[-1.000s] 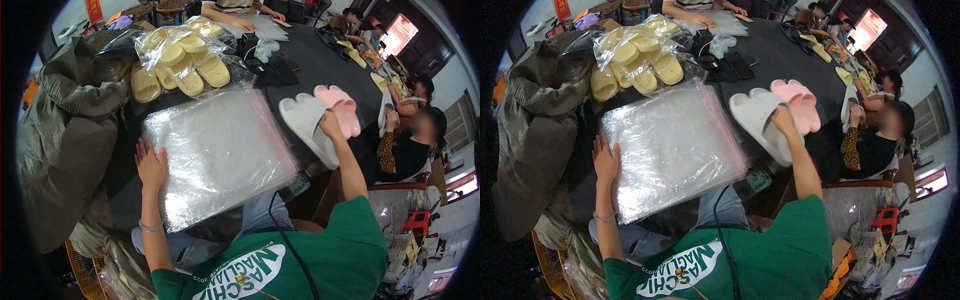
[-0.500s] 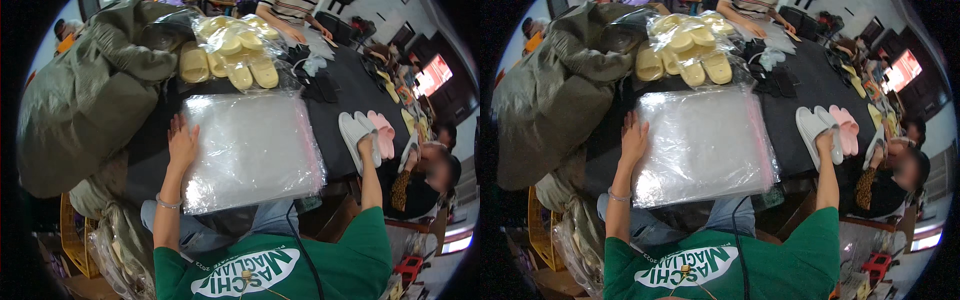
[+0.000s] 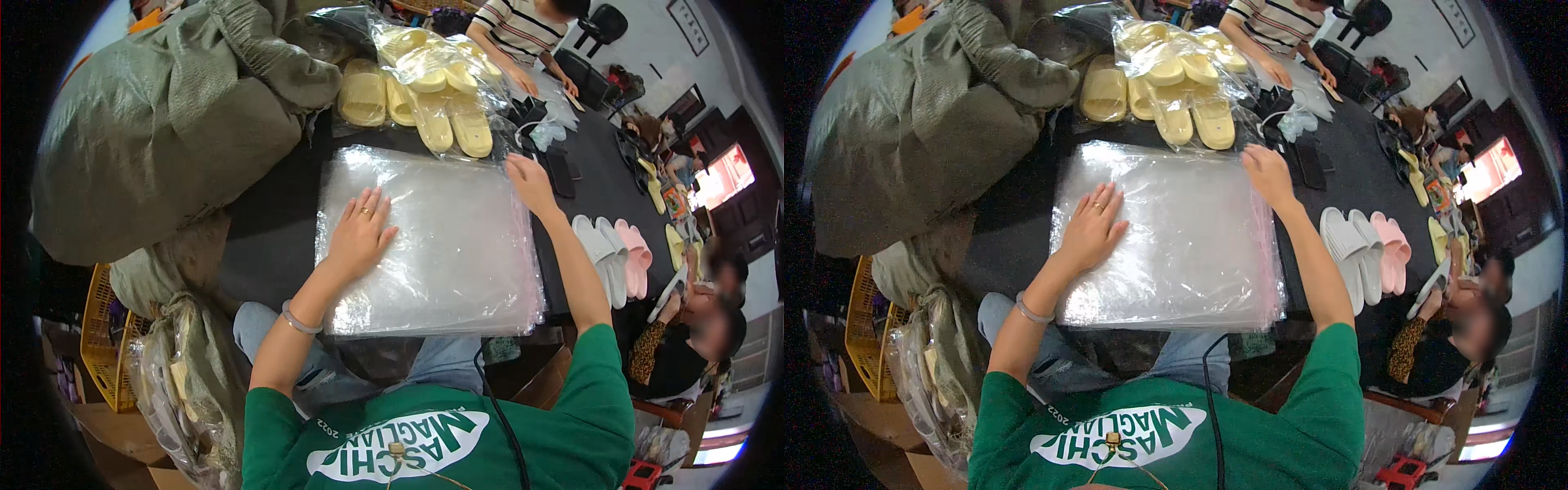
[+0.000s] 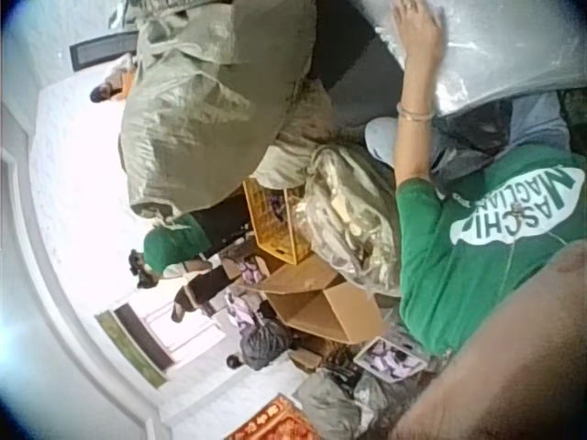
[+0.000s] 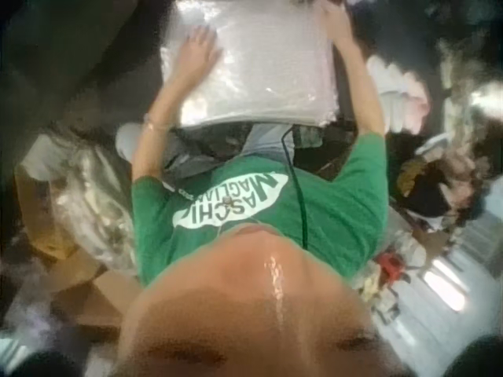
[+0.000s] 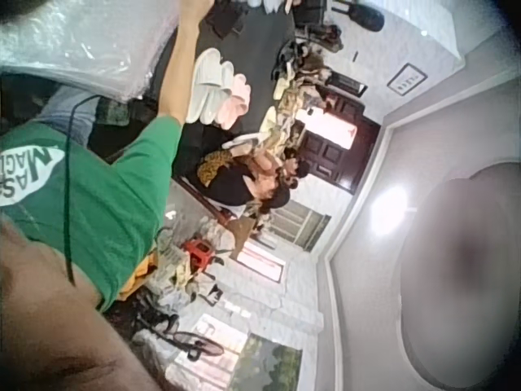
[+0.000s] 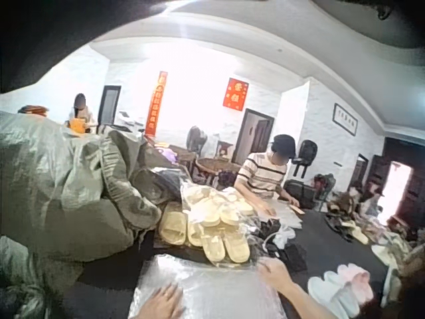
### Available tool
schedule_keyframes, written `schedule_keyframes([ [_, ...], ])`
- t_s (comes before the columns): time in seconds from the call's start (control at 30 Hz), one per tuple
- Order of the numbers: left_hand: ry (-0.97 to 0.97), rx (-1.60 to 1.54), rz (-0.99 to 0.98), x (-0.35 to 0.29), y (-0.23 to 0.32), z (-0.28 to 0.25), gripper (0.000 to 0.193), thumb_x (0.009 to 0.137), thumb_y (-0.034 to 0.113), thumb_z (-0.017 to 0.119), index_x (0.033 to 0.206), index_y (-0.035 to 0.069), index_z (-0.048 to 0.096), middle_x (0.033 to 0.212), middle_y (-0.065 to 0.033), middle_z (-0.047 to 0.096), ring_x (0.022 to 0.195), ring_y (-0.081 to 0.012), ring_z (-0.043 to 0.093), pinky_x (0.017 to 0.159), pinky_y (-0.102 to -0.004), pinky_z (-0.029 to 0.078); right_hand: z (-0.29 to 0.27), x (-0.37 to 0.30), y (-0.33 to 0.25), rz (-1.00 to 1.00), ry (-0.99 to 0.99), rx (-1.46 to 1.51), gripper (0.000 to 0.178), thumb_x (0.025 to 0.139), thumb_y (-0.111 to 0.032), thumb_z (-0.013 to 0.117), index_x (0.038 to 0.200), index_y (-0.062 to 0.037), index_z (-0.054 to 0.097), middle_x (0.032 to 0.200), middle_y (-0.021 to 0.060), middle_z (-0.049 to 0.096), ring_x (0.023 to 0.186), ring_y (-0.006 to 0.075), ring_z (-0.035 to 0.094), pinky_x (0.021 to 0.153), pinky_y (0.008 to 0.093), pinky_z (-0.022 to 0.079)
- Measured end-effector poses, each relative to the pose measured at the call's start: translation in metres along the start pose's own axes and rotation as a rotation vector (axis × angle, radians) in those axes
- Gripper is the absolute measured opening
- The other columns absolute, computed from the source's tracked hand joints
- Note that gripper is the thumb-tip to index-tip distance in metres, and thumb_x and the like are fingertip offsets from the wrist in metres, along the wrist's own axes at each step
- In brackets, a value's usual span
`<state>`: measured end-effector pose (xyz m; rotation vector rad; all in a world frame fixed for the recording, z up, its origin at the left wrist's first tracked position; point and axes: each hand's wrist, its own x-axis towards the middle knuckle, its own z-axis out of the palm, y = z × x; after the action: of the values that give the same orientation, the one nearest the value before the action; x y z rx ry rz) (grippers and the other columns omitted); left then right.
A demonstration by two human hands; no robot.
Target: The recorder is packaging pairs of slippers into plastic bags.
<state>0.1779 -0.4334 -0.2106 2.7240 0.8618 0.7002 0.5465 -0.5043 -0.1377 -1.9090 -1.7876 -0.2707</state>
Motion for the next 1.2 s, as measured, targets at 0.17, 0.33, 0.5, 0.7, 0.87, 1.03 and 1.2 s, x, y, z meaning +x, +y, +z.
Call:
schedule_keyframes([
  [0.17, 0.028, 0.021, 0.013, 0.001, 0.001, 0.004, 0.053, 0.095, 0.036, 0.045, 0.135, 0.001, 0.043, 0.144, -0.0191, 0.037, 0.135, -0.0331, 0.031, 0.111, -0.0438, 0.024, 0.060, 0.078, -0.006, 0.358, -0.329, -0.078, 0.054, 0.088, -0.048, 0.051, 0.108, 0.0000, 0.064, 0.107, 0.0202, 0.064, 0.102, 0.0353, 0.060, 0.089, 0.0400, 0.046],
  [0.33, 0.041, 0.013, 0.021, -0.003, -0.002, 0.009, 0.053, 0.095, 0.037, 0.044, 0.135, 0.002, 0.043, 0.144, -0.0178, 0.036, 0.135, -0.0324, 0.031, 0.111, -0.0437, 0.024, 0.084, 0.115, -0.012, 0.278, -0.042, 0.171, 0.040, 0.090, -0.036, 0.051, 0.103, -0.0005, 0.065, 0.097, 0.0228, 0.066, 0.094, 0.0357, 0.063, 0.081, 0.0425, 0.046],
  [0.5, 0.061, 0.027, 0.031, -0.004, -0.002, 0.009, 0.054, 0.095, 0.039, 0.043, 0.135, 0.003, 0.043, 0.145, -0.0174, 0.035, 0.136, -0.0320, 0.030, 0.111, -0.0438, 0.024, 0.023, 0.168, -0.031, 0.071, 0.236, 0.142, 0.031, 0.096, -0.028, 0.047, 0.099, -0.0002, 0.060, 0.090, 0.0151, 0.068, 0.083, 0.0253, 0.065, 0.072, 0.0343, 0.049],
  [0.7, 0.013, 0.036, -0.010, -0.009, -0.005, 0.008, 0.055, 0.095, 0.039, 0.043, 0.137, 0.003, 0.041, 0.146, -0.0172, 0.034, 0.137, -0.0314, 0.029, 0.112, -0.0435, 0.023, -0.081, 0.124, -0.131, -0.022, 0.242, 0.762, 0.029, 0.099, -0.027, 0.043, 0.105, -0.0014, 0.055, 0.109, 0.0120, 0.064, 0.092, 0.0148, 0.059, 0.083, 0.0280, 0.045],
  [0.87, 0.088, 0.052, 0.034, -0.002, 0.004, 0.002, 0.049, 0.094, 0.037, 0.043, 0.135, 0.009, 0.045, 0.142, -0.0172, 0.040, 0.132, -0.0303, 0.036, 0.110, -0.0428, 0.024, -0.134, 0.032, -0.148, -0.397, 0.304, 0.732, 0.013, 0.099, -0.013, 0.039, 0.101, -0.0042, 0.049, 0.130, 0.0196, 0.050, 0.119, 0.0262, 0.049, 0.100, 0.0381, 0.037],
  [1.03, 0.137, -0.465, 0.120, -0.022, -0.020, 0.030, 0.044, 0.087, 0.023, 0.060, 0.128, 0.009, 0.053, 0.131, -0.0186, 0.050, 0.115, -0.0326, 0.052, 0.096, -0.0451, 0.042, -0.160, 0.012, -0.159, -0.284, 0.406, 0.635, 0.012, 0.097, -0.006, 0.040, 0.104, -0.0022, 0.050, 0.101, 0.0044, 0.051, 0.094, 0.0118, 0.046, 0.088, 0.0260, 0.037],
  [1.2, 0.071, -0.993, 0.063, -0.018, 0.012, -0.003, 0.050, 0.093, 0.027, 0.052, 0.137, 0.008, 0.042, 0.140, -0.0155, 0.042, 0.127, -0.0287, 0.041, 0.107, -0.0410, 0.032, -0.225, 0.042, -0.167, -0.389, 0.462, 0.764, 0.013, 0.096, -0.008, 0.043, 0.106, -0.0016, 0.049, 0.111, 0.0110, 0.054, 0.107, 0.0176, 0.053, 0.096, 0.0326, 0.041],
])
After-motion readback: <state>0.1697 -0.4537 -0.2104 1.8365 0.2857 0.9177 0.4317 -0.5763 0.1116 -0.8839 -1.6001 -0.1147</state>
